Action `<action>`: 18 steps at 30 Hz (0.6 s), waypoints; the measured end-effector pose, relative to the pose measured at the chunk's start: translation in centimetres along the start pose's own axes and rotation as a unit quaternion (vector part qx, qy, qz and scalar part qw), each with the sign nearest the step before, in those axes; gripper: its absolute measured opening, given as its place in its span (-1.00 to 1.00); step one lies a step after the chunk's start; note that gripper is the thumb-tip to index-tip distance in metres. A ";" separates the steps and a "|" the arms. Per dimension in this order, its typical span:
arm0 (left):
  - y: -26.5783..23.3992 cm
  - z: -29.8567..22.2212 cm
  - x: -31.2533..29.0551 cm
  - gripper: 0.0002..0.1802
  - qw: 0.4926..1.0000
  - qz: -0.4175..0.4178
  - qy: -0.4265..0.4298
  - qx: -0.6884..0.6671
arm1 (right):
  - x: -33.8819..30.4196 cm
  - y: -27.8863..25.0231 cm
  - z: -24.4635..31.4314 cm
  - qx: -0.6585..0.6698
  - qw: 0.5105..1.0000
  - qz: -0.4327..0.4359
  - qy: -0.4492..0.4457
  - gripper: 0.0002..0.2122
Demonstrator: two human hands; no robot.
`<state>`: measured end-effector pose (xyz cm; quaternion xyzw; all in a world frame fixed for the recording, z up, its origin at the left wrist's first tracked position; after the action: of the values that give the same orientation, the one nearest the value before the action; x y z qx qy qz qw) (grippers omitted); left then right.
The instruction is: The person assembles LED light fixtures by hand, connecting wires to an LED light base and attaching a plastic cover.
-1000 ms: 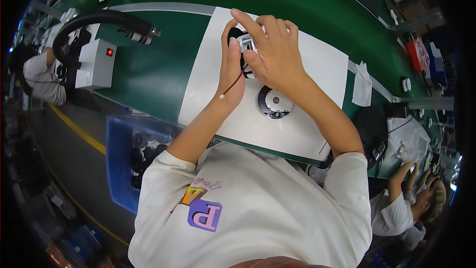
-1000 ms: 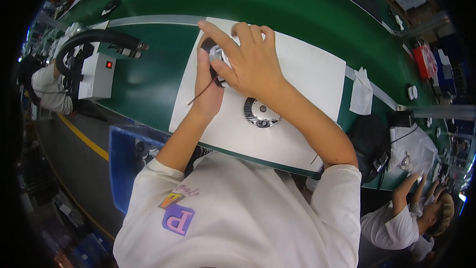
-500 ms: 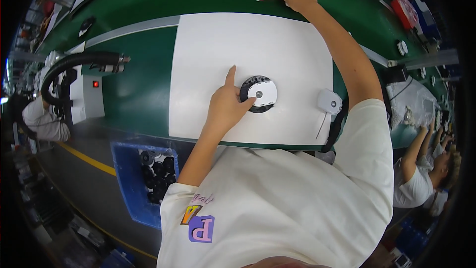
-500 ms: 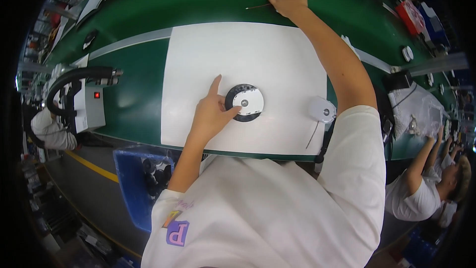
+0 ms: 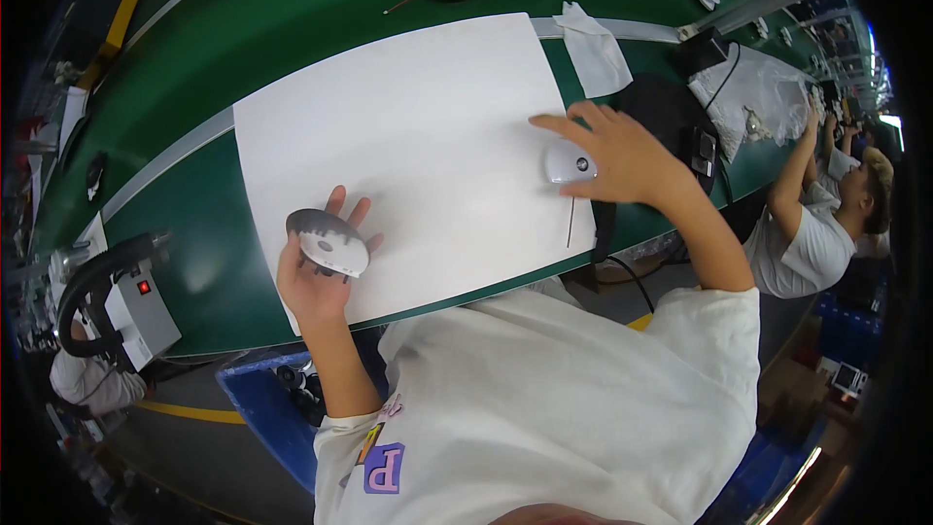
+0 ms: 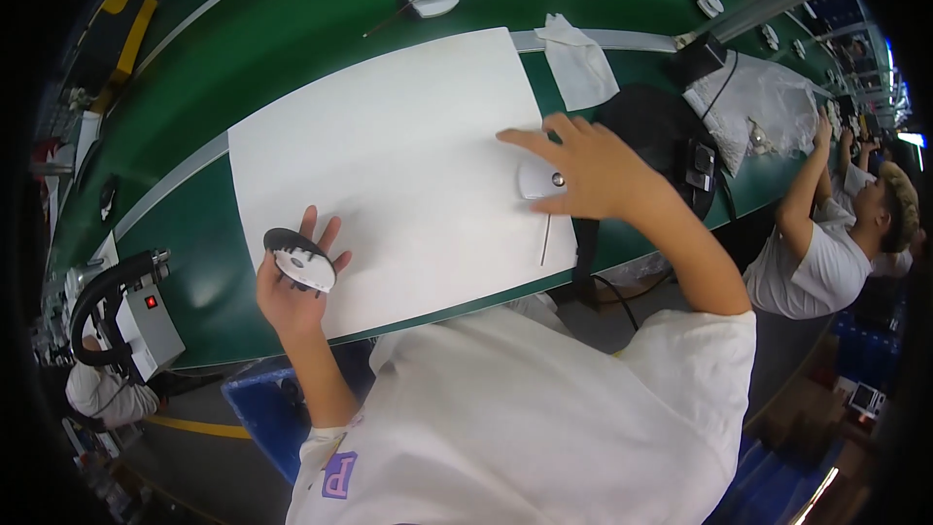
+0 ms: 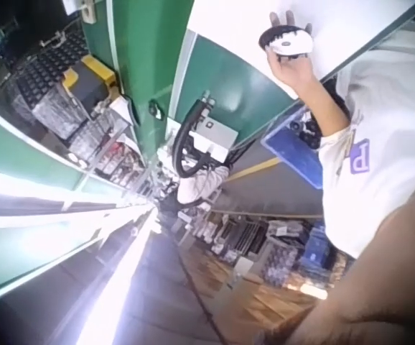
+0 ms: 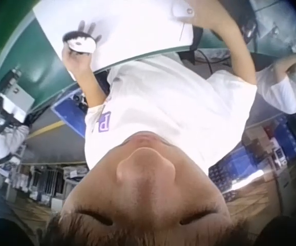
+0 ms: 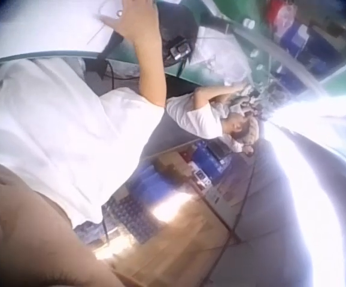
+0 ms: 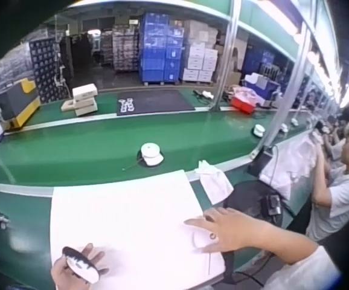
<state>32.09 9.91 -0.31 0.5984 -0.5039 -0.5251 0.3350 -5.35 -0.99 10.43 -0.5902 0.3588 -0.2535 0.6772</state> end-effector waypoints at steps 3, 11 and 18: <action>0.2 0.1 0.0 -0.30 0.992 0.014 -0.050 -0.113 | -1.7 2.3 0.6 0.033 0.995 0.075 0.054 -0.15; -0.7 -0.1 -0.7 -0.29 0.985 0.000 -0.027 -0.170 | -0.5 1.2 1.0 0.015 0.994 0.068 0.082 -0.14; 0.1 -0.6 -1.6 -0.30 0.984 0.027 -0.018 -0.177 | 4.5 0.2 1.7 -0.355 0.912 0.199 0.050 -0.12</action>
<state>32.71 11.36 0.32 0.5061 -0.4251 -0.6076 0.4405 -1.32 -3.36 9.47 -0.6950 0.5684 0.0018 0.4403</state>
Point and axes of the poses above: each hand's wrist, its own x-axis towards the middle knuckle, its own y-axis out of the palm, z = x × y, the point moved 2 cm from there along x, towards the middle knuckle, and after that the axes turned 10 degrees about -x, right-handed, at the moved point
